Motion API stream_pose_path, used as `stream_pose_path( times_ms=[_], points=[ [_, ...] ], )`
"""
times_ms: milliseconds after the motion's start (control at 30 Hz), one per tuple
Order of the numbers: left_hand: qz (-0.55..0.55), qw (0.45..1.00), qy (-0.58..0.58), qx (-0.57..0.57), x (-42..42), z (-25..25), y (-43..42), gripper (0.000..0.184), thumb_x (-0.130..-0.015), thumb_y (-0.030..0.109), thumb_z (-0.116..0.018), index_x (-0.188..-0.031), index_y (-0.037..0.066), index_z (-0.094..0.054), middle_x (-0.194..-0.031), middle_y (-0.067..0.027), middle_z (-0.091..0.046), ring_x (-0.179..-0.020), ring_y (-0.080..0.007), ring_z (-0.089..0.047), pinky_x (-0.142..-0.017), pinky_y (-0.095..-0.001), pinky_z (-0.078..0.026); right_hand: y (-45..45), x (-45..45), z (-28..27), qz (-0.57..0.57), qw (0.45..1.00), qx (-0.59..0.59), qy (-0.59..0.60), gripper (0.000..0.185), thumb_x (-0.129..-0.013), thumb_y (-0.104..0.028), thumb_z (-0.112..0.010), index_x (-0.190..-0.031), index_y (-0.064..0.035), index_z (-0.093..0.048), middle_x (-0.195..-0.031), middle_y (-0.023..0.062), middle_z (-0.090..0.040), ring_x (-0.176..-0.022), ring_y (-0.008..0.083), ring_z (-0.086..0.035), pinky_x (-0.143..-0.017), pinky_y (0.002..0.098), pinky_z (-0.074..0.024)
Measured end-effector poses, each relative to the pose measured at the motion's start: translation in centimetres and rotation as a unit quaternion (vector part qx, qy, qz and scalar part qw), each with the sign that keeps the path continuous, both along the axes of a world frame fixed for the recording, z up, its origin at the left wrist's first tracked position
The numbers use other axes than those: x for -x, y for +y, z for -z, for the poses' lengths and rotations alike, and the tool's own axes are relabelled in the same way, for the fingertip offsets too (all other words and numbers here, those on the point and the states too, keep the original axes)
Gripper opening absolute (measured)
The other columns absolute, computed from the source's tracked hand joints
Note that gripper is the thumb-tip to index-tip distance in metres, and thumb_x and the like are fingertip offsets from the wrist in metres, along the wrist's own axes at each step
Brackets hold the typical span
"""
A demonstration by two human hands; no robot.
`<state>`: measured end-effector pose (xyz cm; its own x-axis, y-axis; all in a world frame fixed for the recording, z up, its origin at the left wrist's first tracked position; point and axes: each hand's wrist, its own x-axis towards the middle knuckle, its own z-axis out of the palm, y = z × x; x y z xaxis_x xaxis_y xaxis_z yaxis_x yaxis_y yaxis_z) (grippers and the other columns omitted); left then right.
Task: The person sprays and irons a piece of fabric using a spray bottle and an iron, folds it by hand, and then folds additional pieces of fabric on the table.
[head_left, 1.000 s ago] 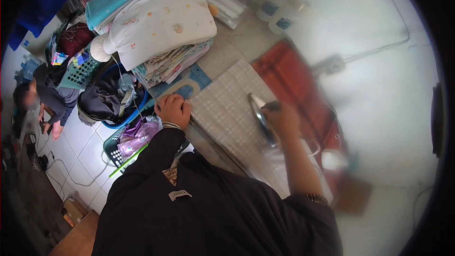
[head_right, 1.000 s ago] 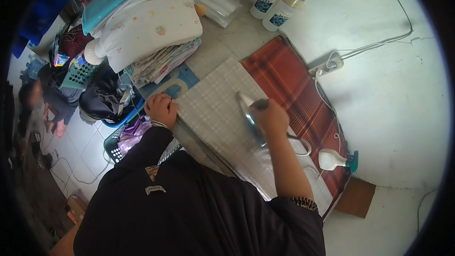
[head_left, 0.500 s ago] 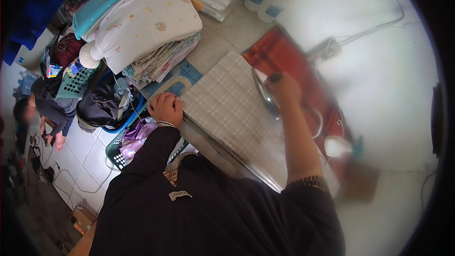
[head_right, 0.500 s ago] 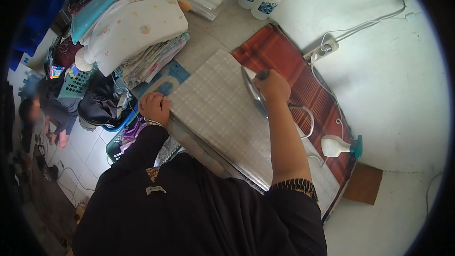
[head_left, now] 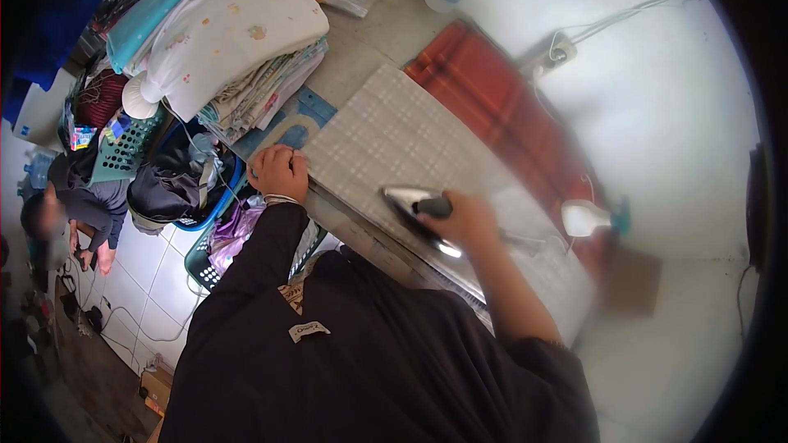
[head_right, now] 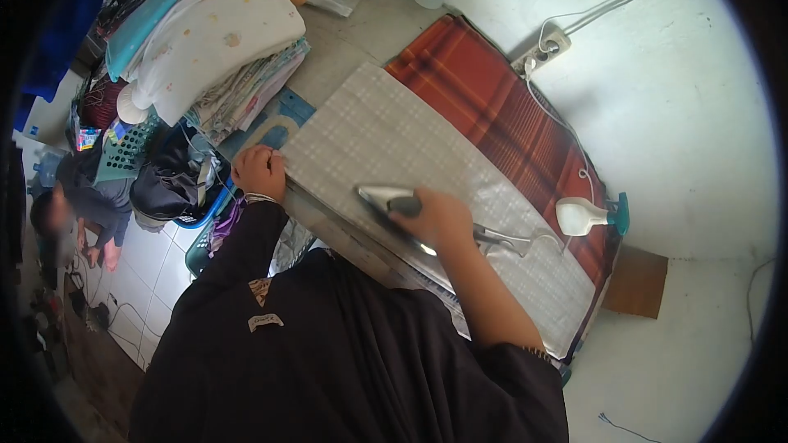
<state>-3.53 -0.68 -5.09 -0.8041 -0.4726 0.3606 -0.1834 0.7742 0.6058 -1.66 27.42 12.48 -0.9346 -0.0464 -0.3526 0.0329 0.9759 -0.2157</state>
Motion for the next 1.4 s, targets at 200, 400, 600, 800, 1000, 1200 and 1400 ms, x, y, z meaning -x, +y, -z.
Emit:
stream_pose_path(
  times_ms=[200,400,600,800,1000,1200,1400],
  points=[
    [-0.001,1.000,-0.006,0.004,0.0,-0.2,0.0,0.015,-0.076,0.028,-0.058,-0.078,0.013,-0.063,-0.100,0.0026,-0.061,-0.110,-0.0233,-0.048,-0.098,-0.0601,-0.020,5.9,-6.7,1.4,-0.085,0.989,-0.114,-0.032,0.044,-0.068,-0.051,-0.069,-0.081,-0.0096,-0.063,-0.080,0.0130,-0.065,-0.079,0.0332,-0.063,-0.068,0.0437,-0.0480],
    [-0.006,1.000,0.010,0.017,0.0,0.2,0.2,0.015,-0.077,0.027,-0.058,-0.078,0.013,-0.063,-0.099,0.0033,-0.061,-0.109,-0.0227,-0.048,-0.099,-0.0582,-0.019,9.2,-7.3,2.5,0.014,0.983,-0.151,0.102,0.044,-0.065,-0.051,-0.072,-0.076,-0.0095,-0.060,-0.071,0.0127,-0.063,-0.068,0.0326,-0.062,-0.061,0.0422,-0.0480],
    [0.002,1.000,0.003,0.017,-0.1,-0.2,0.2,0.015,-0.078,0.027,-0.058,-0.076,0.012,-0.062,-0.099,0.0035,-0.062,-0.109,-0.0223,-0.048,-0.099,-0.0572,-0.018,10.6,-1.0,3.6,-0.087,0.966,-0.143,0.199,0.047,-0.062,-0.053,-0.073,-0.076,-0.0107,-0.057,-0.067,0.0117,-0.061,-0.065,0.0329,-0.061,-0.059,0.0431,-0.0471],
    [0.007,1.000,0.002,0.021,-0.1,-0.1,0.1,0.014,-0.077,0.026,-0.058,-0.076,0.013,-0.062,-0.099,0.0034,-0.062,-0.109,-0.0225,-0.049,-0.099,-0.0576,-0.018,12.7,5.9,3.1,0.033,0.980,-0.102,0.170,0.042,-0.066,-0.049,-0.072,-0.083,-0.0122,-0.060,-0.077,0.0124,-0.066,-0.076,0.0311,-0.065,-0.066,0.0424,-0.0484],
    [0.007,1.000,-0.010,0.029,0.0,0.1,0.0,0.014,-0.077,0.027,-0.057,-0.079,0.013,-0.063,-0.101,0.0032,-0.061,-0.110,-0.0232,-0.048,-0.098,-0.0581,-0.020,14.4,10.5,3.6,0.112,0.967,-0.133,0.186,0.042,-0.067,-0.045,-0.073,-0.088,-0.0103,-0.062,-0.089,0.0104,-0.068,-0.087,0.0288,-0.064,-0.072,0.0400,-0.0483],
    [0.002,0.999,-0.029,0.026,0.0,-0.6,0.1,0.016,-0.077,0.028,-0.057,-0.081,0.014,-0.064,-0.102,0.0024,-0.061,-0.111,-0.0239,-0.048,-0.097,-0.0582,-0.021,15.9,10.9,3.7,0.126,0.978,-0.103,0.128,0.044,-0.066,-0.044,-0.073,-0.095,-0.0111,-0.065,-0.096,0.0108,-0.068,-0.089,0.0279,-0.064,-0.074,0.0390,-0.0487],
    [0.004,0.999,0.003,0.038,0.0,0.1,0.0,0.014,-0.077,0.027,-0.058,-0.078,0.013,-0.063,-0.101,0.0005,-0.062,-0.110,-0.0247,-0.049,-0.096,-0.0574,-0.021,10.9,-3.1,2.1,0.043,0.998,-0.045,0.011,0.039,-0.069,-0.045,-0.071,-0.089,-0.0124,-0.066,-0.086,0.0138,-0.066,-0.085,0.0306,-0.064,-0.073,0.0411,-0.0488]
  ],
)
